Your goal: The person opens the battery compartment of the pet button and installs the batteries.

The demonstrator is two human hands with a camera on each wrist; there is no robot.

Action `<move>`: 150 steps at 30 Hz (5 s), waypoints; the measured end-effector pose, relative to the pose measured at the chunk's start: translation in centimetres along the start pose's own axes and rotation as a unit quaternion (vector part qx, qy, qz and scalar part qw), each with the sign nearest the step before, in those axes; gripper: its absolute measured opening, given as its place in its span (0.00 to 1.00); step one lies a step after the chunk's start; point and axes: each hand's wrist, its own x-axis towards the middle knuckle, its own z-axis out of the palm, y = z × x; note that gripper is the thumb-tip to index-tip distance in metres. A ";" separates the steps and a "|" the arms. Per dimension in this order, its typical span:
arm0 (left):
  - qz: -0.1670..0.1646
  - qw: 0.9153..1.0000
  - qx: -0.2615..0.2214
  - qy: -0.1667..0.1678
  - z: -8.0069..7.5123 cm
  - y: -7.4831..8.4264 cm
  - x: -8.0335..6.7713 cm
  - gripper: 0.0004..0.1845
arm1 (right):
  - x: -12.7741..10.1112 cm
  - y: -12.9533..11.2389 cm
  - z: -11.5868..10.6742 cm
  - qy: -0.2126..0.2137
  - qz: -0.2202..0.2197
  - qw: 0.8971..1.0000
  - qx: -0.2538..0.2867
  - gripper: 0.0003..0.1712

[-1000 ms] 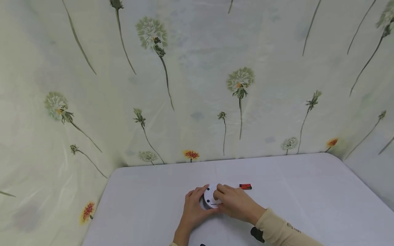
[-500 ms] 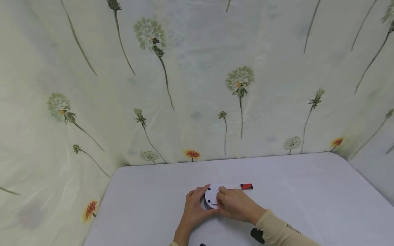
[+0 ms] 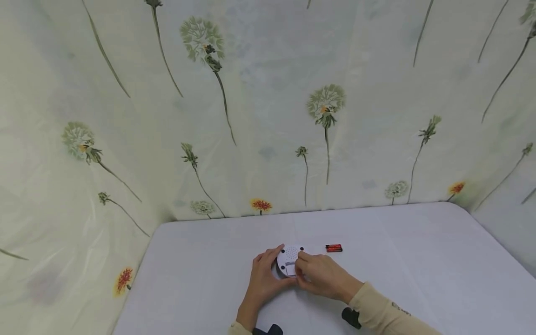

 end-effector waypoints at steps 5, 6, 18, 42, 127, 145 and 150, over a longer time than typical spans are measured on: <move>0.005 1.000 0.000 0.004 0.2 -0.2 -0.1 0.48 | -0.3 -0.1 0.0 0.008 0.002 1.000 -0.006 0.08; 0.006 1.000 0.001 0.004 0.3 -0.2 -0.1 0.48 | -0.4 -0.2 0.0 0.008 0.005 1.000 -0.005 0.08; 0.010 1.000 0.012 0.013 0.3 0.2 0.0 0.45 | -1.8 -1.5 -0.6 0.020 0.034 0.999 0.003 0.08; -0.015 1.000 -0.004 -0.006 0.2 -0.2 0.0 0.51 | -4.0 -2.3 -0.6 -0.095 0.093 0.991 0.017 0.07; -0.061 0.997 -0.023 -0.046 -0.2 0.0 0.3 0.53 | -7.4 10.1 1.7 0.026 0.354 0.901 0.249 0.08; -0.058 0.997 -0.019 -0.046 -0.3 -0.1 -0.2 0.53 | -6.3 8.5 1.8 0.086 0.319 0.898 0.290 0.07; -0.051 0.998 -0.022 -0.043 -0.2 -0.2 0.0 0.54 | -5.8 8.1 1.0 0.088 0.311 0.901 0.288 0.08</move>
